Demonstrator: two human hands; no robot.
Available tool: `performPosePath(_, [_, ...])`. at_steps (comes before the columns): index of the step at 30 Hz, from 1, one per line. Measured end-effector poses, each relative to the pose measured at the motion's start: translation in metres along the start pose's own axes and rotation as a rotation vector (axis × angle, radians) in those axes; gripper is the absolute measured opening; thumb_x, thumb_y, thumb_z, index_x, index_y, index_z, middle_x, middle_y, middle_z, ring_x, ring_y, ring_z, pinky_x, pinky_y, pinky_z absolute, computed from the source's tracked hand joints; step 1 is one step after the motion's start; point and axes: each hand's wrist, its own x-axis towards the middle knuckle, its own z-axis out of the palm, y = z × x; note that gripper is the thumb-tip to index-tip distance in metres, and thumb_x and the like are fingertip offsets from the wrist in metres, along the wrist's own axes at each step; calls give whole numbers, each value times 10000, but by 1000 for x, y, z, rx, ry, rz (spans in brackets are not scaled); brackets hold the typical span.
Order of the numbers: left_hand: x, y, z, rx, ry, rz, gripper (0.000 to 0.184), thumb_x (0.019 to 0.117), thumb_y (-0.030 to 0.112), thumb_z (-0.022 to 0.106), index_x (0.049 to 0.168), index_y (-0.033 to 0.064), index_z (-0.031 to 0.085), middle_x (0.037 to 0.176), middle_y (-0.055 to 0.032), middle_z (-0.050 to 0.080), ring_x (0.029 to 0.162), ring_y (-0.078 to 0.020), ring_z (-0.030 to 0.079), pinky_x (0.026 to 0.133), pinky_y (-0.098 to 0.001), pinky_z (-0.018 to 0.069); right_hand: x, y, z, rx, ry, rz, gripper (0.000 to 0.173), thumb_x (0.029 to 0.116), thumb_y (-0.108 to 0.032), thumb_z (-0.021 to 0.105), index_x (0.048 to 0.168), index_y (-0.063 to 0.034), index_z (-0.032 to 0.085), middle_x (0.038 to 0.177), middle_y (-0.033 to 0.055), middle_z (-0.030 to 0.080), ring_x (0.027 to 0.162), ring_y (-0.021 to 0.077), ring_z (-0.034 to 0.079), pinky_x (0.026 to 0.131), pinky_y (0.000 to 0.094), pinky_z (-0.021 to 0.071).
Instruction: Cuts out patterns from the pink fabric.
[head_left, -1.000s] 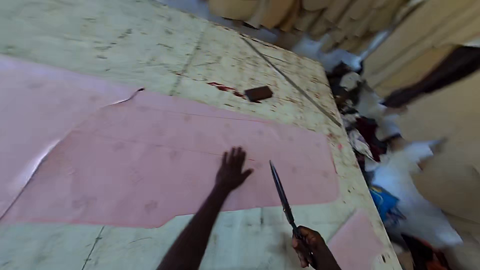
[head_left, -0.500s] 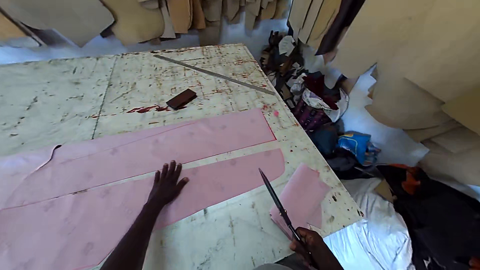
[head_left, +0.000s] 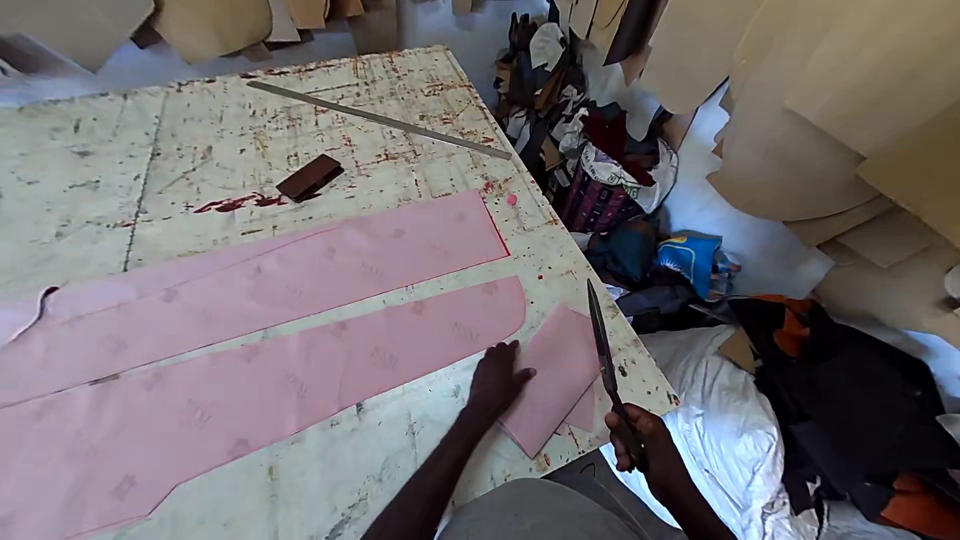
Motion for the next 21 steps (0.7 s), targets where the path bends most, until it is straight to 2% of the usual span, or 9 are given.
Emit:
performPosePath(4, [-1,9,4,-30,-136,-98,497,932,436,715,1243,52,667,1206,-159,669,1150,-321,645,1006,-534,526,6,8,-6,41,-1,-1,445,909,-484,726,923,-64,578,582,17,541,441,153,559,423,316,529])
performPosePath(9, [-14,11,-7,-44,-202,-123,408,990,342,647,1259,35,628,1170,-174,683,1115,-323,664,988,-539,526,14,11,3,55,-50,-13,451,903,-493,727,902,-68,576,562,13,528,423,144,544,408,310,517])
performPosePath(11, [-18,7,-17,20,-237,-108,399,996,328,637,1282,50,630,1210,-166,675,1155,-326,651,993,-551,520,15,9,9,63,-67,-13,445,906,-481,725,908,-61,576,564,16,531,425,145,545,409,306,514])
performPosePath(13, [-18,-1,-32,111,-277,-83,395,986,310,661,1300,71,638,1240,-165,663,1187,-339,636,997,-563,520,16,6,15,62,-74,-19,424,908,-460,726,906,-61,579,563,17,534,424,146,544,406,302,509])
performPosePath(16, [-14,-15,-60,197,-373,-52,397,933,325,738,1236,74,688,1225,-190,647,1187,-385,609,984,-596,510,4,0,24,45,-49,-9,414,909,-452,728,918,-63,587,575,15,541,432,143,548,413,298,508])
performPosePath(18, [-7,-20,-72,178,-319,-37,389,944,381,719,1185,76,716,1214,-188,649,1177,-384,610,977,-592,513,-4,-5,26,33,-35,11,407,911,-452,718,920,-69,581,576,7,547,434,141,558,413,300,518])
performPosePath(21, [12,-19,-63,86,-51,-3,375,981,375,671,1202,76,718,1195,-177,662,1160,-379,623,971,-576,531,-13,-5,22,-5,-40,51,443,898,-495,735,900,-78,585,577,9,539,431,137,546,413,299,511])
